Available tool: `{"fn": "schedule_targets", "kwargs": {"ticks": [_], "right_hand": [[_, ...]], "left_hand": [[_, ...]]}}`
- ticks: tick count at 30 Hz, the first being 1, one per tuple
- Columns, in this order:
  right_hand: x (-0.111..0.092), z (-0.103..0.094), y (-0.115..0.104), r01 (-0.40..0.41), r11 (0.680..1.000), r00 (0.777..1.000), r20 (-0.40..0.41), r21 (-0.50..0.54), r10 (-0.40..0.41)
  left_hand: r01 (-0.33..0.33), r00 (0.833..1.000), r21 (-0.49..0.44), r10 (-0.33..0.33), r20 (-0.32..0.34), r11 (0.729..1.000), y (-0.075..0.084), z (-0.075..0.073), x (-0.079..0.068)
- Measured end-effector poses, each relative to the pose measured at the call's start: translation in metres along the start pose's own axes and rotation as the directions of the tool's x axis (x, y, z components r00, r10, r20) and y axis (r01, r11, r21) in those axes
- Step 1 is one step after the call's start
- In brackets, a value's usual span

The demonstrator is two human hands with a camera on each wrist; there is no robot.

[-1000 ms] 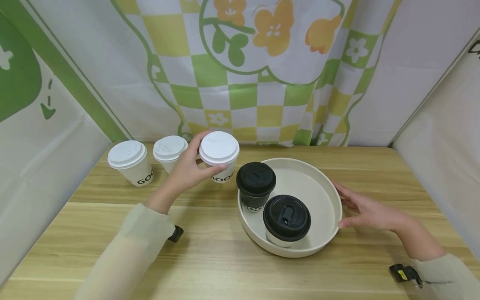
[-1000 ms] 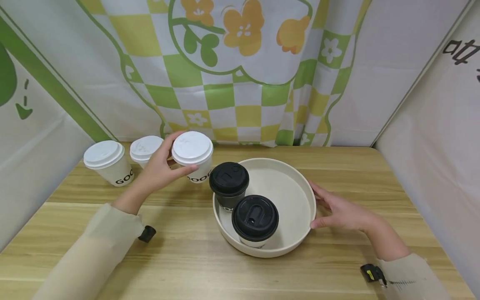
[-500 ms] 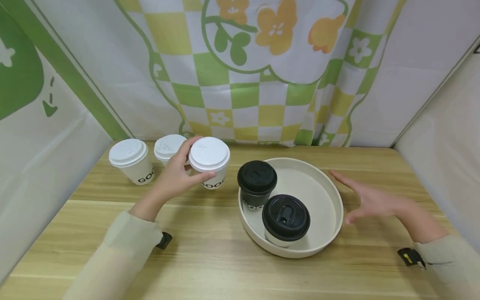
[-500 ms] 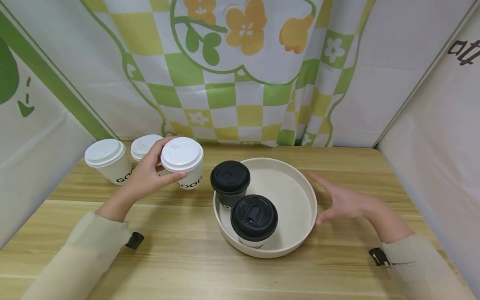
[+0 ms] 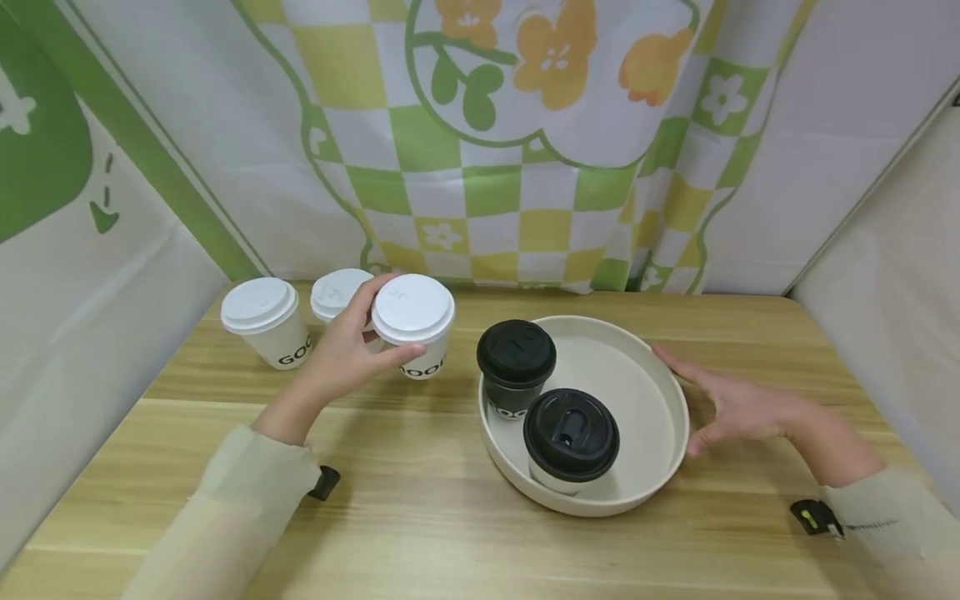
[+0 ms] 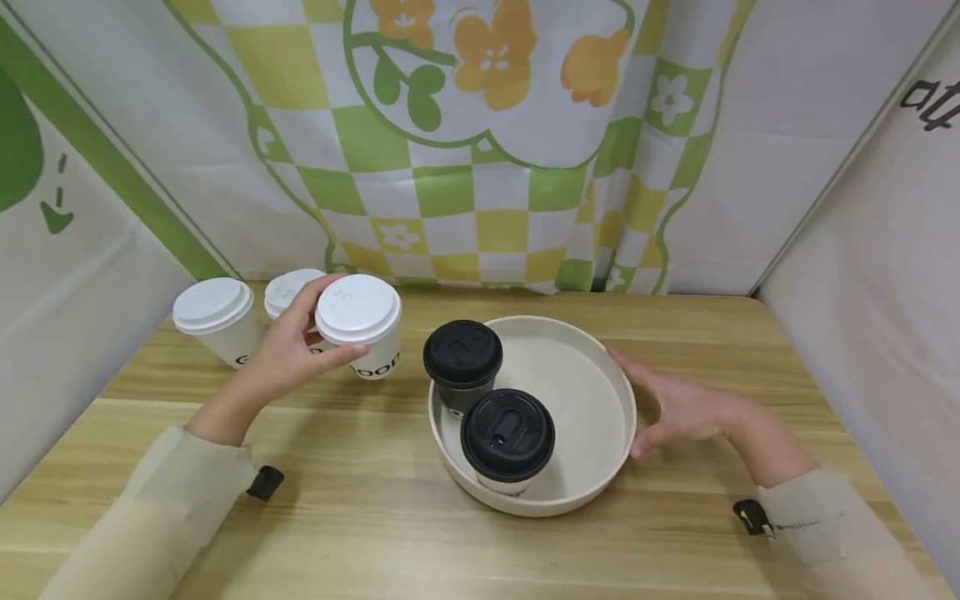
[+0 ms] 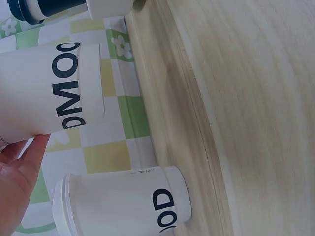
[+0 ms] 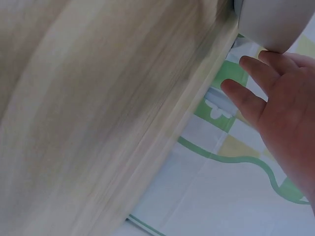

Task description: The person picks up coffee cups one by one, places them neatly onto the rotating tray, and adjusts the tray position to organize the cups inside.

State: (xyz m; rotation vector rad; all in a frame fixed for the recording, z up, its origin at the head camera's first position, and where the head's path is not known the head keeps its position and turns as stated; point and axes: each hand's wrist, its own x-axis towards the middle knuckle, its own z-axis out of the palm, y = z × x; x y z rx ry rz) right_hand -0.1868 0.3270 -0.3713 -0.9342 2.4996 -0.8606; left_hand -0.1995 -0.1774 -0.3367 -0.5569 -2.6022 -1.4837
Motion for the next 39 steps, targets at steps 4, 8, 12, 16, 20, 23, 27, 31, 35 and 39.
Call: {"fn": "schedule_targets", "kwargs": {"ticks": [4,8,12,16,20,23,27,31,35,39], "right_hand": [[-0.003,0.004,-0.005,-0.016,0.997,0.999,-0.036,-0.074,0.014],[-0.007,0.008,-0.01,-0.025,0.986,0.996,-0.086,-0.167,0.011],[-0.011,0.011,-0.015,-0.045,0.976,0.992,-0.126,-0.213,0.018],[-0.015,0.013,-0.021,-0.061,0.97,0.989,-0.148,-0.236,0.026],[-0.021,0.015,-0.025,-0.065,0.965,0.988,-0.154,-0.255,0.026],[-0.024,0.016,-0.025,-0.069,0.965,0.986,-0.164,-0.254,0.027],[-0.028,0.018,-0.024,-0.038,0.968,0.983,-0.182,-0.247,-0.008],[-0.032,0.019,-0.021,-0.003,0.974,0.975,-0.217,-0.227,-0.048],[-0.028,0.018,-0.018,0.056,0.96,0.952,-0.274,-0.275,-0.134],[-0.02,0.013,-0.017,0.102,0.944,0.94,-0.279,-0.313,-0.194]], "left_hand": [[0.001,1.0,-0.008,-0.001,0.011,1.0,-0.002,0.001,-0.002],[-0.004,1.0,-0.007,0.004,0.005,1.0,-0.002,-0.001,-0.004],[-0.004,1.0,-0.008,0.003,-0.015,1.0,0.0,-0.003,-0.004],[0.007,1.0,-0.011,-0.007,-0.01,1.0,0.003,-0.004,-0.004],[0.017,1.0,-0.019,-0.017,-0.001,1.0,0.001,-0.004,-0.005],[0.015,1.0,-0.019,-0.015,-0.006,1.0,0.0,-0.004,-0.006],[0.01,1.0,-0.015,-0.01,-0.011,1.0,-0.001,-0.004,-0.007],[0.011,1.0,-0.01,-0.011,-0.01,1.0,-0.001,-0.004,-0.008],[0.014,1.0,-0.005,-0.014,-0.014,1.0,-0.002,-0.005,-0.008],[0.022,1.0,-0.015,-0.022,-0.011,1.0,-0.004,-0.004,-0.009]]}}
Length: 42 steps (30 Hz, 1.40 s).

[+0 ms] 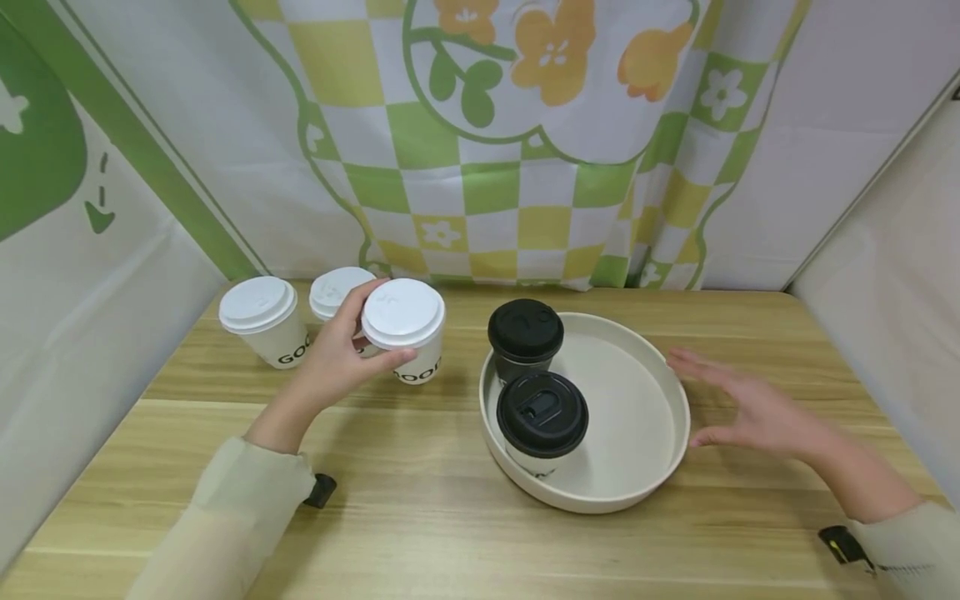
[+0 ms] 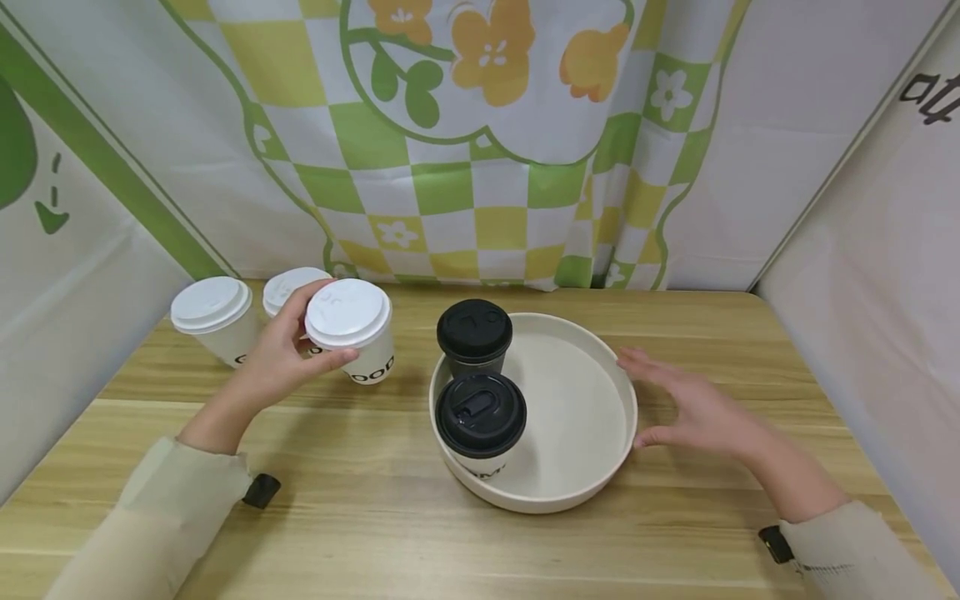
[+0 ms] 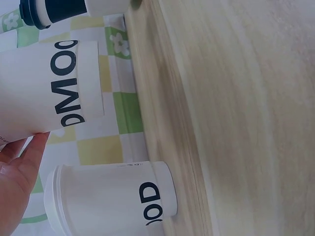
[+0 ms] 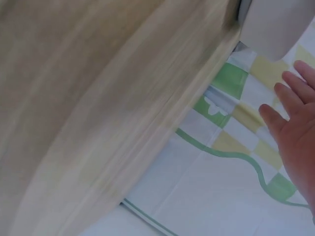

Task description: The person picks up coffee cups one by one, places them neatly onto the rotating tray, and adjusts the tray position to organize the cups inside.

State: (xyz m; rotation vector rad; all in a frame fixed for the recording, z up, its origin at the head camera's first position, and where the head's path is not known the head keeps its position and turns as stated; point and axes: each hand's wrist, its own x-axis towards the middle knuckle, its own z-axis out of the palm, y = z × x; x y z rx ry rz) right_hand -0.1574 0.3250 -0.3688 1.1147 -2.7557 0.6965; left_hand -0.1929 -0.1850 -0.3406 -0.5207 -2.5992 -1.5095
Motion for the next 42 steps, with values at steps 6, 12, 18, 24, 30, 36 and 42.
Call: {"fn": "schedule_targets", "kwargs": {"ticks": [6,12,18,24,30,36,42], "right_hand": [[0.002,-0.002,0.002,-0.017,0.999,0.999,0.03,0.04,0.016],[0.001,0.002,0.002,0.033,0.999,0.999,-0.02,0.017,-0.033],[-0.006,0.006,-0.006,0.034,0.997,0.998,-0.052,-0.064,-0.038],[-0.012,0.003,-0.011,0.059,0.994,0.994,-0.088,-0.09,-0.067],[-0.01,-0.001,-0.008,0.061,0.997,0.995,-0.08,-0.046,-0.064],[-0.001,-0.003,0.003,0.004,0.999,0.999,-0.038,-0.049,-0.006],[0.007,-0.005,0.007,-0.032,0.997,0.998,0.05,-0.074,0.036]], "left_hand": [[0.011,1.0,-0.017,-0.011,-0.006,1.0,0.0,0.001,-0.001],[0.015,1.0,-0.027,-0.016,-0.003,1.0,-0.001,0.0,0.0],[0.017,1.0,-0.035,-0.017,-0.001,0.999,-0.003,0.002,0.0],[0.015,1.0,-0.039,-0.016,-0.001,0.999,-0.003,0.004,0.0],[0.006,1.0,-0.038,-0.006,0.0,0.999,-0.003,0.004,-0.001],[-0.007,1.0,-0.043,0.007,0.0,0.999,-0.001,0.002,-0.004],[-0.013,1.0,-0.051,0.013,0.001,0.999,0.001,0.0,-0.005]]}}
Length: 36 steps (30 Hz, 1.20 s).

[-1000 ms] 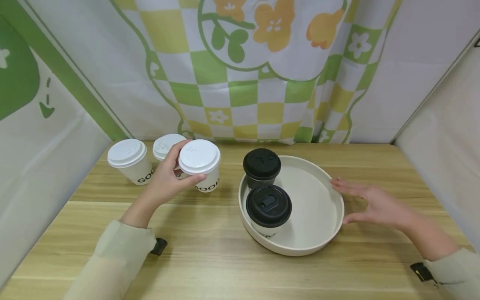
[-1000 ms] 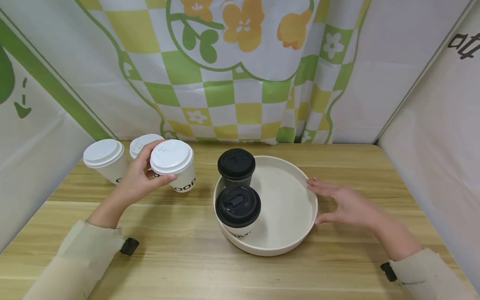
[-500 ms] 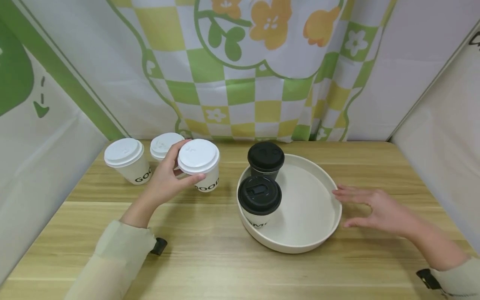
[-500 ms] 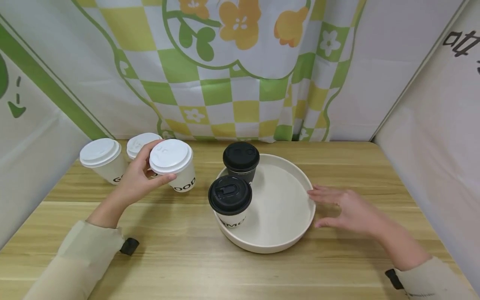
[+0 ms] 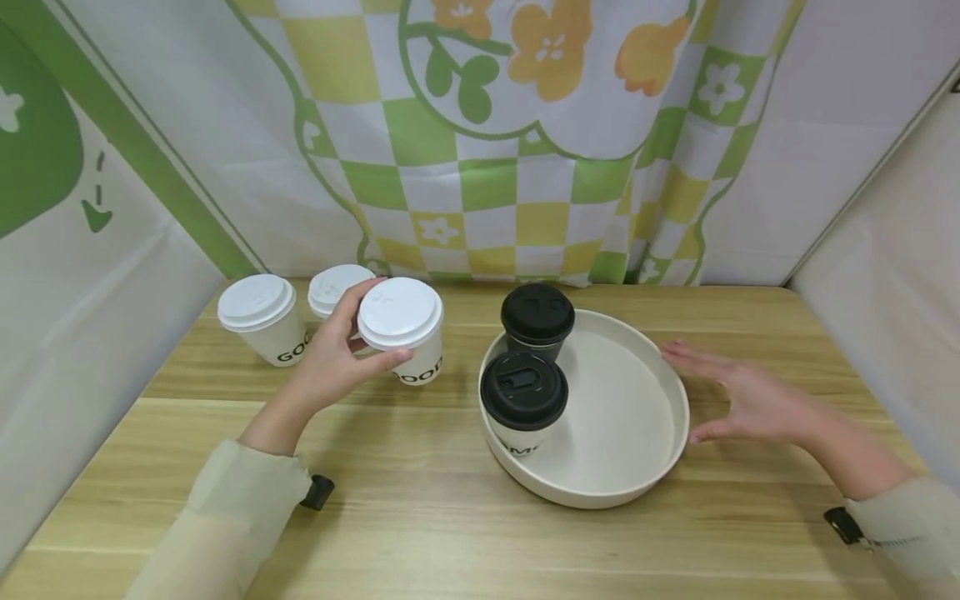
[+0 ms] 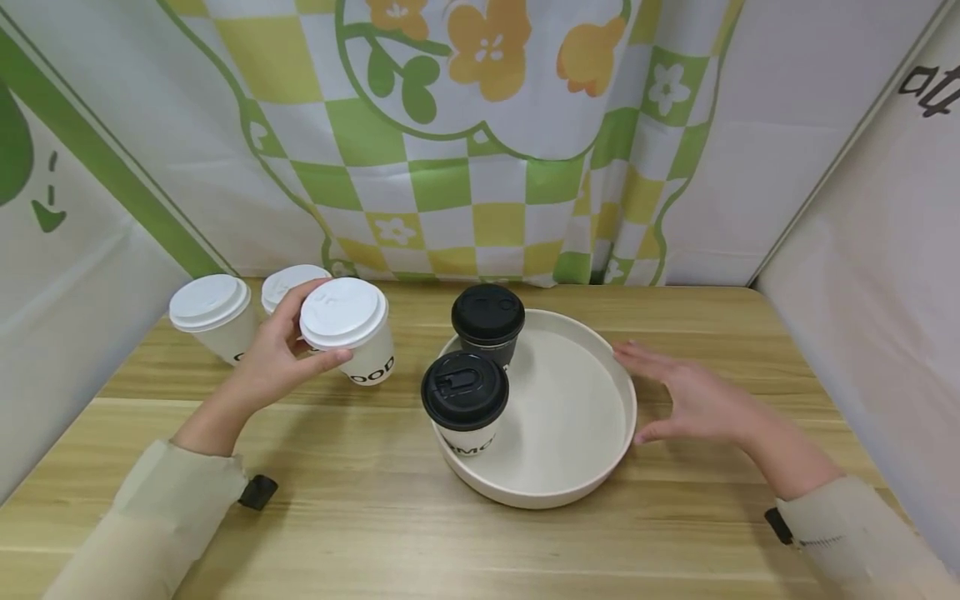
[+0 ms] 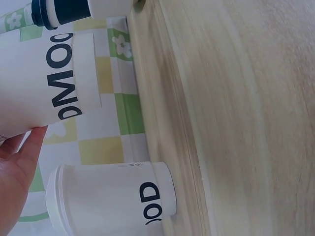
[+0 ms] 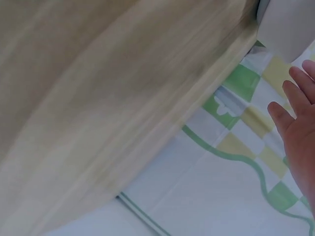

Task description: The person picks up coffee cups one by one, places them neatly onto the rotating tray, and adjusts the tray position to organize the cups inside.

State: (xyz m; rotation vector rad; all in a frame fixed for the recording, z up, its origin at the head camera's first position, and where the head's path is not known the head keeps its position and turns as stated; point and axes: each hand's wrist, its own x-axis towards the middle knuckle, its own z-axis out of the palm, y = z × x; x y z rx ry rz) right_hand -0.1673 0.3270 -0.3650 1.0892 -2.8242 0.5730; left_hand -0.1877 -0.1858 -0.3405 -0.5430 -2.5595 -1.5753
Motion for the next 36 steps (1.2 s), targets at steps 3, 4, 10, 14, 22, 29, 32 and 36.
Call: {"fn": "schedule_targets", "kwargs": {"ticks": [3,4,10,14,22,29,32,36], "right_hand": [[0.003,-0.001,-0.001,-0.003,1.0,1.0,0.024,-0.015,0.003],[0.004,-0.002,-0.001,-0.002,1.0,1.0,0.029,-0.017,0.002],[0.001,0.0,-0.002,0.016,0.997,1.0,0.019,-0.074,-0.014],[-0.004,0.004,-0.003,0.018,0.993,1.0,-0.015,-0.114,-0.02],[-0.011,0.009,-0.015,0.009,0.978,0.998,-0.055,-0.21,-0.021],[-0.017,0.01,-0.027,0.0,0.964,0.995,-0.096,-0.265,-0.027],[-0.02,0.012,-0.032,-0.005,0.959,0.992,-0.123,-0.283,-0.031],[-0.024,0.013,-0.037,-0.011,0.955,0.989,-0.141,-0.297,-0.033]], "left_hand": [[0.004,1.0,-0.001,-0.004,0.009,1.0,0.001,0.001,0.0],[0.004,1.0,0.0,-0.004,0.012,1.0,0.002,0.001,0.0],[0.01,1.0,0.004,-0.01,0.017,1.0,0.002,0.003,0.001],[0.005,1.0,-0.002,-0.005,0.022,1.0,0.0,0.004,0.001],[-0.008,0.999,-0.007,0.008,0.035,1.0,-0.001,0.004,-0.002],[-0.01,0.999,0.021,0.009,0.041,1.0,0.001,0.004,-0.006],[-0.016,0.999,0.026,0.014,0.051,1.0,0.001,0.003,-0.008],[-0.024,0.998,0.026,0.022,0.059,0.999,0.001,0.002,-0.013]]}}
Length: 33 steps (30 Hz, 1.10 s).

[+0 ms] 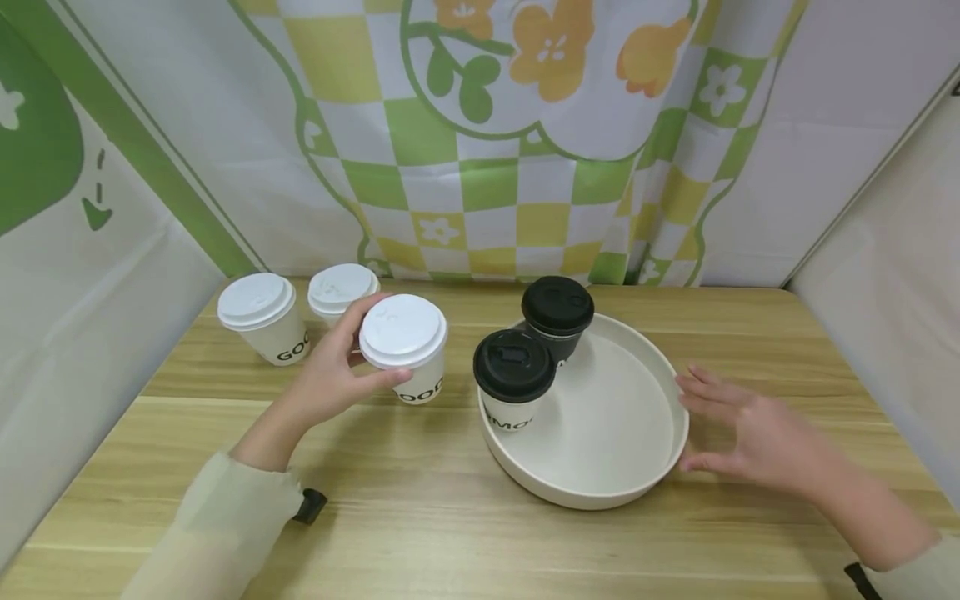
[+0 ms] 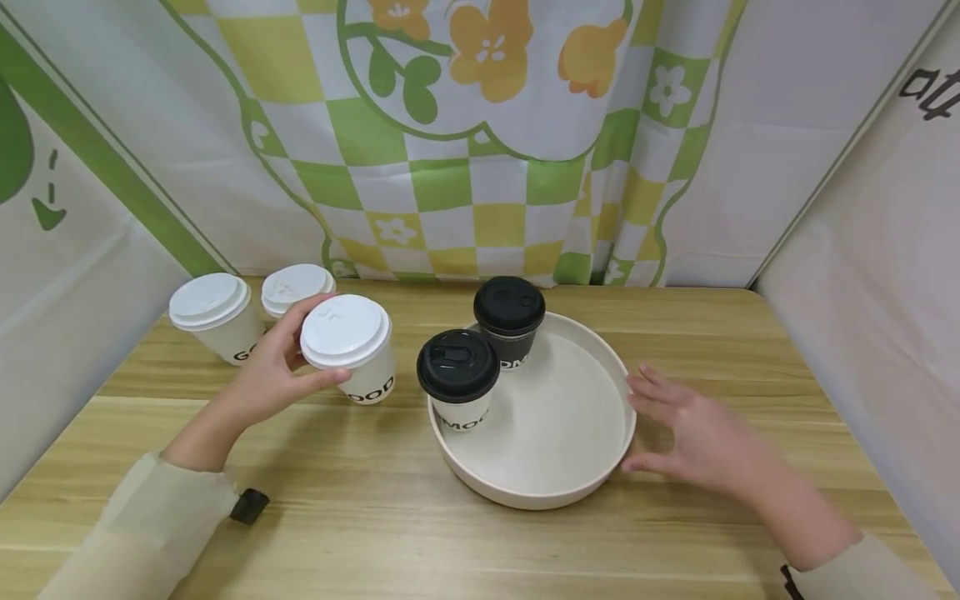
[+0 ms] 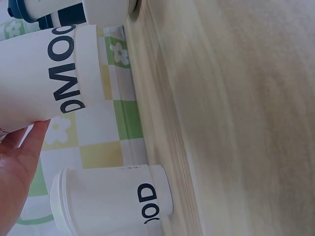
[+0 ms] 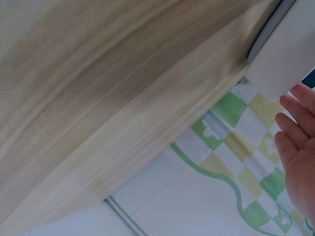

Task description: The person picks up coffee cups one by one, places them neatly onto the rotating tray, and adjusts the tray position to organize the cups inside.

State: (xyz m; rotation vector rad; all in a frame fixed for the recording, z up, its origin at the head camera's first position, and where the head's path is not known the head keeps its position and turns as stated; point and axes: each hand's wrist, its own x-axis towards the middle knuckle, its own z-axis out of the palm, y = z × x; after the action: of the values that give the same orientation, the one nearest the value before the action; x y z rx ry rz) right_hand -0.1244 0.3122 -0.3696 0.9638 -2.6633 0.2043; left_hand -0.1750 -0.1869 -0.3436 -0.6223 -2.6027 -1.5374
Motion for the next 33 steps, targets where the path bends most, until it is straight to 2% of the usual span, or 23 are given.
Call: {"fn": "schedule_targets", "kwargs": {"ticks": [6,10,14,17,25,33], "right_hand": [[-0.003,-0.001,-0.005,0.012,1.0,1.0,0.001,-0.013,-0.012],[-0.003,-0.002,-0.002,0.054,0.998,0.998,-0.016,-0.008,-0.055],[0.001,0.0,0.008,0.128,0.99,0.991,-0.042,0.064,-0.125],[0.007,0.0,0.016,0.153,0.983,0.988,-0.041,0.103,-0.15],[0.018,0.005,0.029,0.142,0.98,0.989,0.013,0.139,-0.145],[0.02,0.007,0.026,0.1,0.988,0.993,0.057,0.113,-0.107]], "left_hand": [[-0.008,1.0,-0.006,0.008,0.02,1.0,0.001,0.0,-0.008],[-0.021,0.999,-0.006,0.021,0.038,1.0,0.002,0.0,-0.012],[-0.048,0.997,-0.013,0.049,0.059,0.999,0.002,0.0,-0.014],[-0.073,0.994,-0.028,0.075,0.079,0.997,0.003,0.0,-0.016],[-0.108,0.985,-0.067,0.115,0.126,0.992,0.007,0.001,-0.022],[-0.122,0.979,-0.071,0.132,0.158,0.99,0.009,0.004,-0.022]]}}
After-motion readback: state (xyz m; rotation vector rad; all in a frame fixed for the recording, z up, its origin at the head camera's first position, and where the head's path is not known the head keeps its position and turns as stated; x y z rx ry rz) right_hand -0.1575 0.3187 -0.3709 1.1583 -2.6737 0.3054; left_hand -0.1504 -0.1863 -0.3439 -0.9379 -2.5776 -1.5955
